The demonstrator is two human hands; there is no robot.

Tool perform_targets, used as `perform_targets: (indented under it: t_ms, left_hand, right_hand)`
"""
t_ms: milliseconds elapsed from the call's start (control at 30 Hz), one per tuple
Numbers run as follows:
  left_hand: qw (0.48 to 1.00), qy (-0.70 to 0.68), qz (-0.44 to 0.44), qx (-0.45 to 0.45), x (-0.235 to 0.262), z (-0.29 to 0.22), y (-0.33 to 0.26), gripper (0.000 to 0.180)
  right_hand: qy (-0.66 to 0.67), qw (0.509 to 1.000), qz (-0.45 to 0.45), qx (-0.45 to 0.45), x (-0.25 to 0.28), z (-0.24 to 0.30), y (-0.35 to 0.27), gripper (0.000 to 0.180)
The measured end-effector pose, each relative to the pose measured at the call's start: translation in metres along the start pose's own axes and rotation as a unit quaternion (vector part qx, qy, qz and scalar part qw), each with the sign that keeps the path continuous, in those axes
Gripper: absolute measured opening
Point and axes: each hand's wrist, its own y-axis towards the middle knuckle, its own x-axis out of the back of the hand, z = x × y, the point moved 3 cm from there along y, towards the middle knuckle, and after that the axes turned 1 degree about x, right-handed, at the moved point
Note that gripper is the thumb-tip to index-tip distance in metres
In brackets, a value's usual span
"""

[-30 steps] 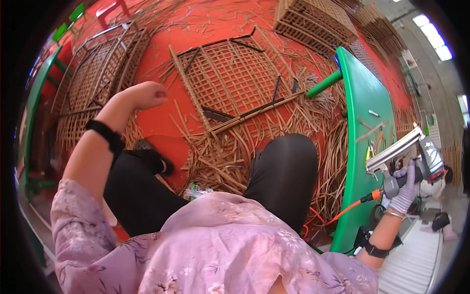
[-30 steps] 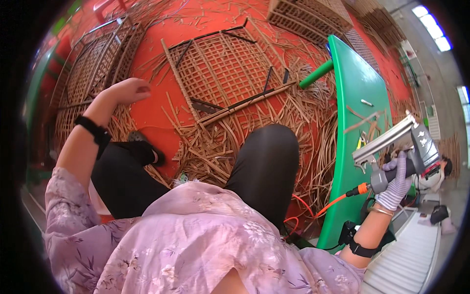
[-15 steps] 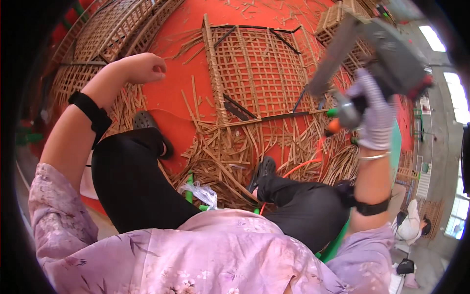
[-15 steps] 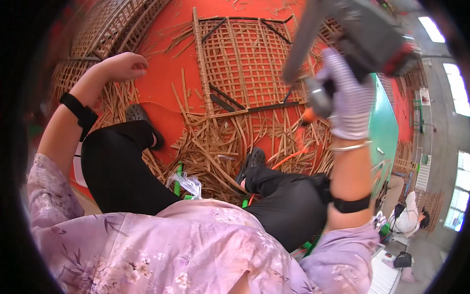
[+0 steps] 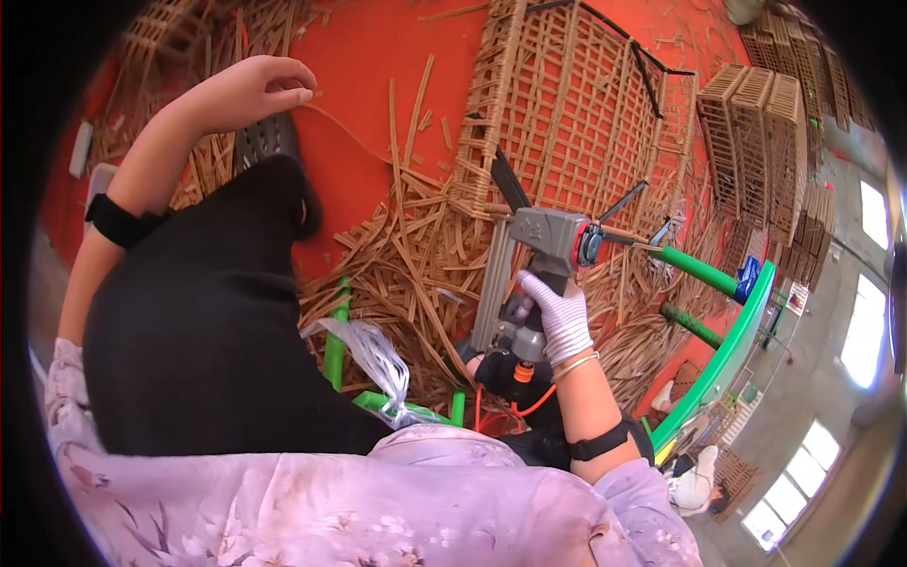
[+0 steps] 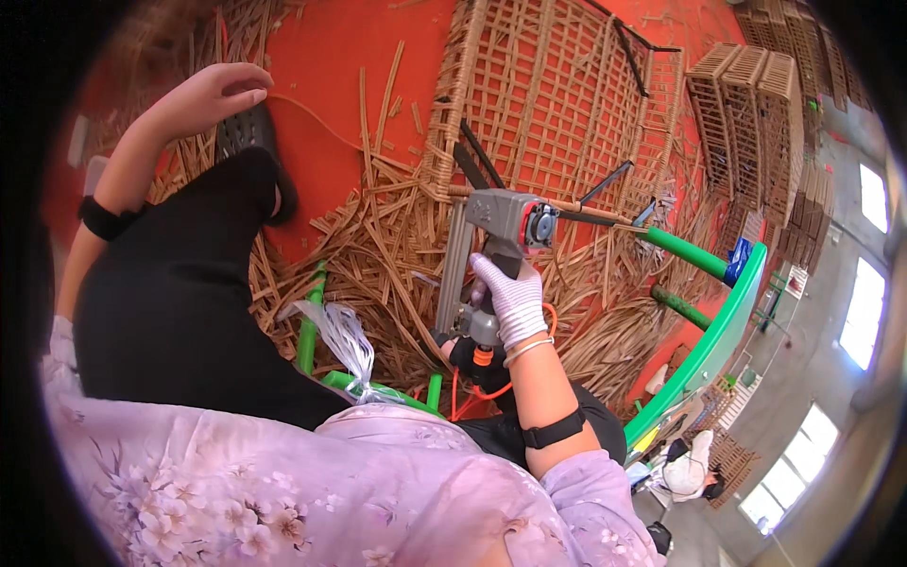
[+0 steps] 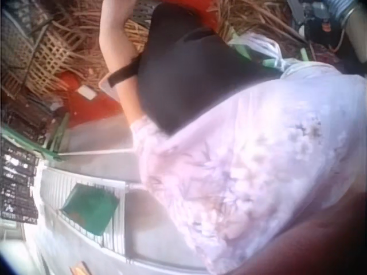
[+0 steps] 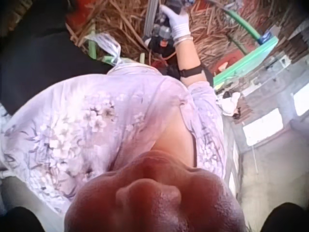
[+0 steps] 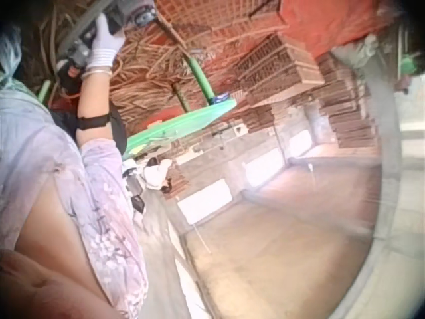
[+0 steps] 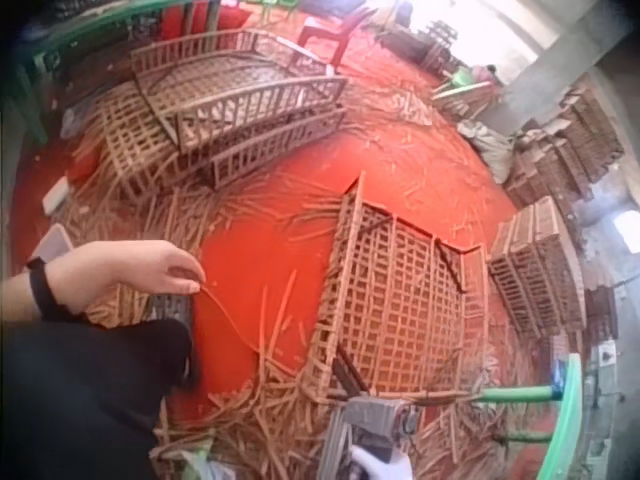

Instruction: Weaving and securing wicker strips onto a furniture frame using a pneumatic nail gun and pliers.

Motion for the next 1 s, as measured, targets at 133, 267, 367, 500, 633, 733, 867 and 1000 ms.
perform_targets:
  t_ms: [133, 267, 367, 500, 633, 733, 867, 1000]
  left_hand:
    - [0.996, -0.049, 0.034, 0.062, -0.017, 0.039, -0.013, 0.027]
    - [0.995, -0.054, 0.036, 0.070, -0.030, 0.050, -0.022, 0.027]
    - [0.993, -0.076, 0.054, 0.068, -0.037, 0.053, -0.024, 0.026]
    - [0.994, -0.071, 0.028, 0.073, -0.037, 0.049, -0.025, 0.027]
    - [0.995, -0.079, 0.022, 0.061, -0.036, 0.049, -0.024, 0.028]
    - [0.992, -0.101, 0.020, 0.070, -0.038, 0.052, -0.022, 0.028]
    - [0.992, -0.092, 0.026, 0.077, -0.039, 0.049, -0.024, 0.028]
    - [0.993, -0.093, 0.028, 0.072, -0.039, 0.045, -0.021, 0.031]
  right_hand:
    - [-0.022, 1.000, -0.004, -0.009, -0.012, 0.008, 0.008, 0.022]
    - [-0.063, 0.998, -0.008, -0.027, -0.015, 0.015, 0.015, 0.023]
    - [-0.098, 0.995, -0.021, -0.007, -0.012, 0.013, 0.025, 0.024]
    - [-0.163, 0.987, 0.003, 0.008, -0.010, 0.014, 0.036, 0.026]
    - [-0.231, 0.972, 0.019, 0.020, -0.010, 0.020, 0.039, 0.028]
    - [-0.268, 0.962, 0.026, 0.034, -0.009, 0.024, 0.039, 0.029]
    - [-0.300, 0.953, 0.033, -0.004, -0.014, 0.034, 0.041, 0.029]
    - [-0.300, 0.952, 0.051, -0.023, -0.008, 0.040, 0.052, 0.028]
